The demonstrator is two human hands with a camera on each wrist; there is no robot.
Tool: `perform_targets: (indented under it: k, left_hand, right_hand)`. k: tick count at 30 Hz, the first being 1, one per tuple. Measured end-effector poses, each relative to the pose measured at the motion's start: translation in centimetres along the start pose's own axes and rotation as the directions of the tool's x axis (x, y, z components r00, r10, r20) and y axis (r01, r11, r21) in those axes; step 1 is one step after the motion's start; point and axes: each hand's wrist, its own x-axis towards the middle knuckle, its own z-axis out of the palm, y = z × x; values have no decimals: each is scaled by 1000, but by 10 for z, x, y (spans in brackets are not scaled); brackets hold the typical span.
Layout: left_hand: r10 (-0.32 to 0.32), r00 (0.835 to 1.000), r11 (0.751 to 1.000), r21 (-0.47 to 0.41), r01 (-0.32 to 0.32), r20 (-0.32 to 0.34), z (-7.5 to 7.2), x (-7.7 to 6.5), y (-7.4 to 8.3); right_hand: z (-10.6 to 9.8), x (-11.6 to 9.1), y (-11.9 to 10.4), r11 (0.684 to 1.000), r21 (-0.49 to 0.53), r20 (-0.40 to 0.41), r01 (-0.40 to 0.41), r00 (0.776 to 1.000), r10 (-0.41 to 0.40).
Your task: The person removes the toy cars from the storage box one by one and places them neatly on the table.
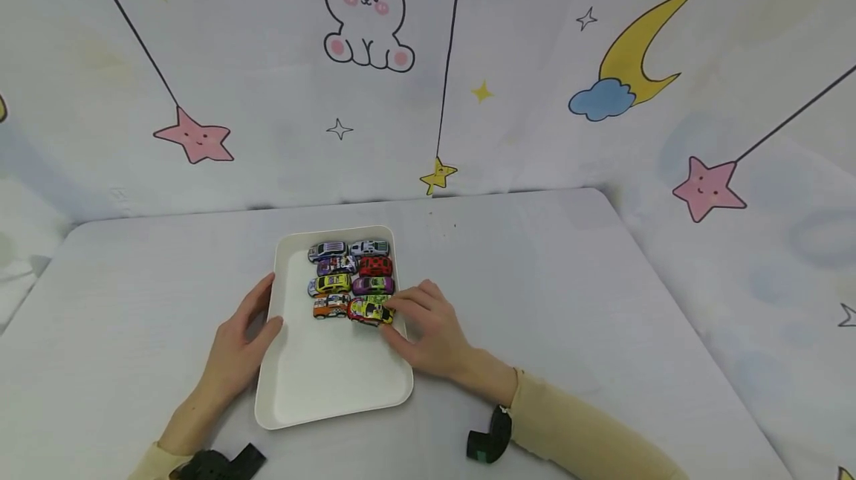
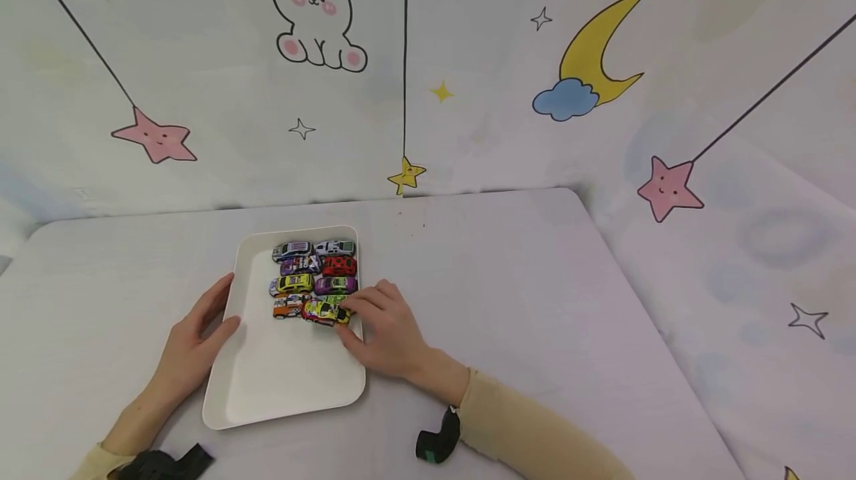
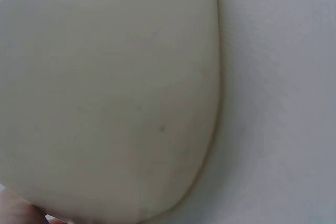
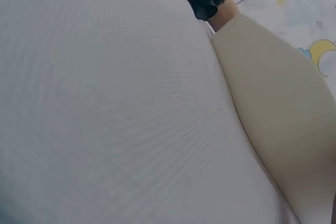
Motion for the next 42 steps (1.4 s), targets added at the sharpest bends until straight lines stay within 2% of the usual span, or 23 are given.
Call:
perform_targets:
  k: [4, 7, 15, 19, 31, 42]
  left_hand:
    - [-1, 1000, 1000, -2, 1, 7, 2, -1, 0]
    - [-4, 1000, 1000, -2, 4, 8, 3, -1, 0]
    - [-3, 1000, 1000, 3, 3, 11, 3, -2, 0]
    - [3, 1000, 1000, 6, -4, 8, 2, -1, 0]
    - [-17, 1000, 1000, 9, 16, 22, 0, -2, 0]
    - [-4, 1000, 1000, 4, 4, 17, -1, -1, -1]
  right_hand:
    - [-3, -2, 10, 999, 18, -104, 29, 994, -27]
    - [-6, -2, 18, 999, 13, -148, 41, 988, -39]
    - [-19, -7, 45, 999, -44, -177, -4, 984, -4]
    - [-28, -7, 58, 997, -69, -159, -38, 987, 27]
    - [-46, -11, 92, 980, -174, -26, -96, 995, 93]
    - [-51, -13, 100, 953, -231, 45, -196, 976, 211]
